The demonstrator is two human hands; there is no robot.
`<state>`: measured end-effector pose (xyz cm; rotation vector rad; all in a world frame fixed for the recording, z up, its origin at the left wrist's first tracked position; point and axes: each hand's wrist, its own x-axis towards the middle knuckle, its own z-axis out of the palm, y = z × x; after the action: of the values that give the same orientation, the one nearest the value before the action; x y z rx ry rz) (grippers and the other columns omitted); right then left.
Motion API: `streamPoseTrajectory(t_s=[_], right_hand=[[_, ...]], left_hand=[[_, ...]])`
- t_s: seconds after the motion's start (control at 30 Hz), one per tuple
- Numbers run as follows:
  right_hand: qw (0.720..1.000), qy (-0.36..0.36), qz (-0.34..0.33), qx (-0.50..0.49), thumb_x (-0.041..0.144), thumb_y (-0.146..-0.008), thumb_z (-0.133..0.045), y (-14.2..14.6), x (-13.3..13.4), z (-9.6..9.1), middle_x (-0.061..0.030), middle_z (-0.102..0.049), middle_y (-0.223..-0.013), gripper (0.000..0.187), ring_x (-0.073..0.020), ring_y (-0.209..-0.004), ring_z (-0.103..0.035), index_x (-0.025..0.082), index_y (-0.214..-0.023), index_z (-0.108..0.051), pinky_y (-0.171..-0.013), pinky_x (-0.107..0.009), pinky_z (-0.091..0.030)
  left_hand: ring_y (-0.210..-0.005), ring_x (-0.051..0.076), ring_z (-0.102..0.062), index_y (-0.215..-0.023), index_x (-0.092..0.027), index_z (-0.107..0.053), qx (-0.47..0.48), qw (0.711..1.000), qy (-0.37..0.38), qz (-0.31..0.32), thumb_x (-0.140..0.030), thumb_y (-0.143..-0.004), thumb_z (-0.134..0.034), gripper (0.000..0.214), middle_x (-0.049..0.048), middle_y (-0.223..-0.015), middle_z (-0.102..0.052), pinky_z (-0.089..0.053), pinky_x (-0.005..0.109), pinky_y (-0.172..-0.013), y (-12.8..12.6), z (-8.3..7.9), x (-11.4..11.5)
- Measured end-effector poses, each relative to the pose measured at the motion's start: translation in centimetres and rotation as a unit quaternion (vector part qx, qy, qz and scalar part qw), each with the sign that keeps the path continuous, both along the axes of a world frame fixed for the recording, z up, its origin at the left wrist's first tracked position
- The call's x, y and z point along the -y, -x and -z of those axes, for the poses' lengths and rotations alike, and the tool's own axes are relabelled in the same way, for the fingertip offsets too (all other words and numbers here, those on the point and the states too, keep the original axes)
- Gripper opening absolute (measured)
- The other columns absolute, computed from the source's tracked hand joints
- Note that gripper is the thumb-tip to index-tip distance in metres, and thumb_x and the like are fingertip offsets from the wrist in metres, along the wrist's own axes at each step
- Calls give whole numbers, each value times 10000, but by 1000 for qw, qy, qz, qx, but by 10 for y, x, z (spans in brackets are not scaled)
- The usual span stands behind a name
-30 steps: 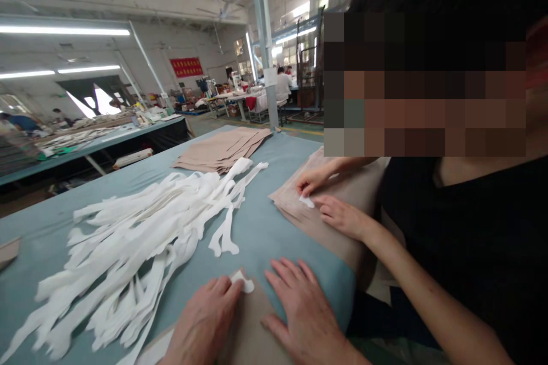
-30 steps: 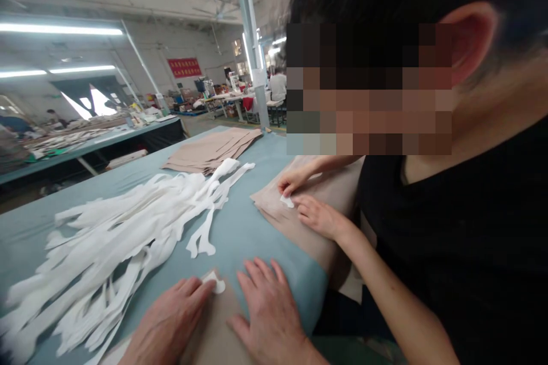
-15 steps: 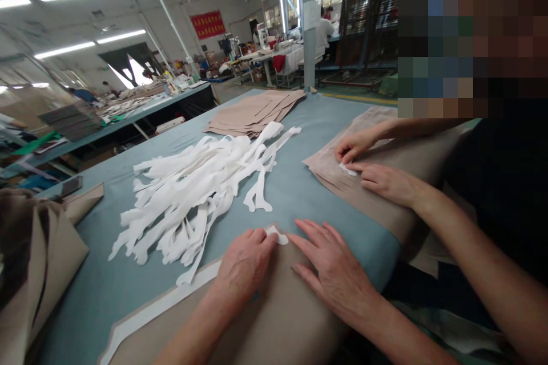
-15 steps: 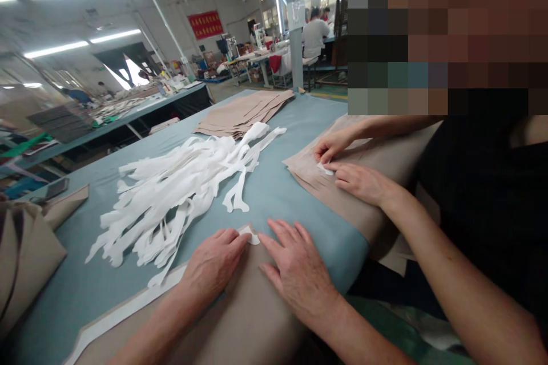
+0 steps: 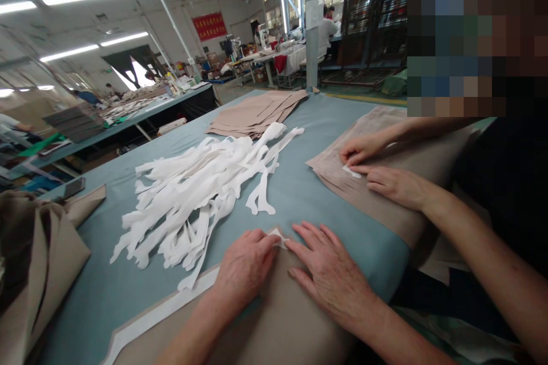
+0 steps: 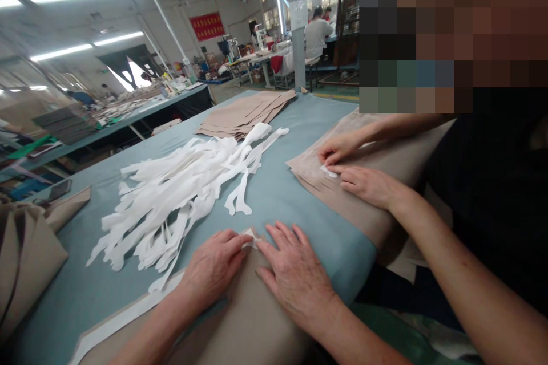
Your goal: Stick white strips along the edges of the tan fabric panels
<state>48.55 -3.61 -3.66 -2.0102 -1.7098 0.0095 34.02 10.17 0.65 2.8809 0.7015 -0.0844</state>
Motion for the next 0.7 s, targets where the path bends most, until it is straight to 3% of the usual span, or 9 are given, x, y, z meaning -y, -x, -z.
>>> streamPoseTrajectory(t_s=[0.13, 0.43, 0.7], right_hand=[[1000, 14, 7, -20, 372, -888, -672, 1, 2, -3, -70, -547, -1444, 392, -294, -1360, -447, 306, -1272, -626, -1140, -536, -317], [999, 37, -8, -39, 427, -926, -615, -2, 10, -10, -31, -487, -1506, 409, -245, -1390, -411, 348, -1326, -585, -1165, -491, -295], [999, 0, -9, -36, 290, -875, -682, -1, 8, -11, -87, -575, -1413, 361, -289, -1324, -489, 289, -1235, -663, -1118, -533, -357]], left_hand=[[-1016, 221, -619, -1251, -216, -554, 36, 998, 42, -40, -209, -948, -495, 310, 62, -1074, -673, -467, 362, -908, 3, 2, 0], [-1007, 226, -628, -1180, -222, -606, 23, 999, 27, -30, -198, -961, -472, 258, 58, -1056, -666, -467, 376, -907, 1, 9, -1], [-999, 232, -612, -1189, -205, -600, 26, 998, 21, -54, -221, -937, -542, 259, 58, -1029, -658, -459, 362, -881, 3, 4, 2]])
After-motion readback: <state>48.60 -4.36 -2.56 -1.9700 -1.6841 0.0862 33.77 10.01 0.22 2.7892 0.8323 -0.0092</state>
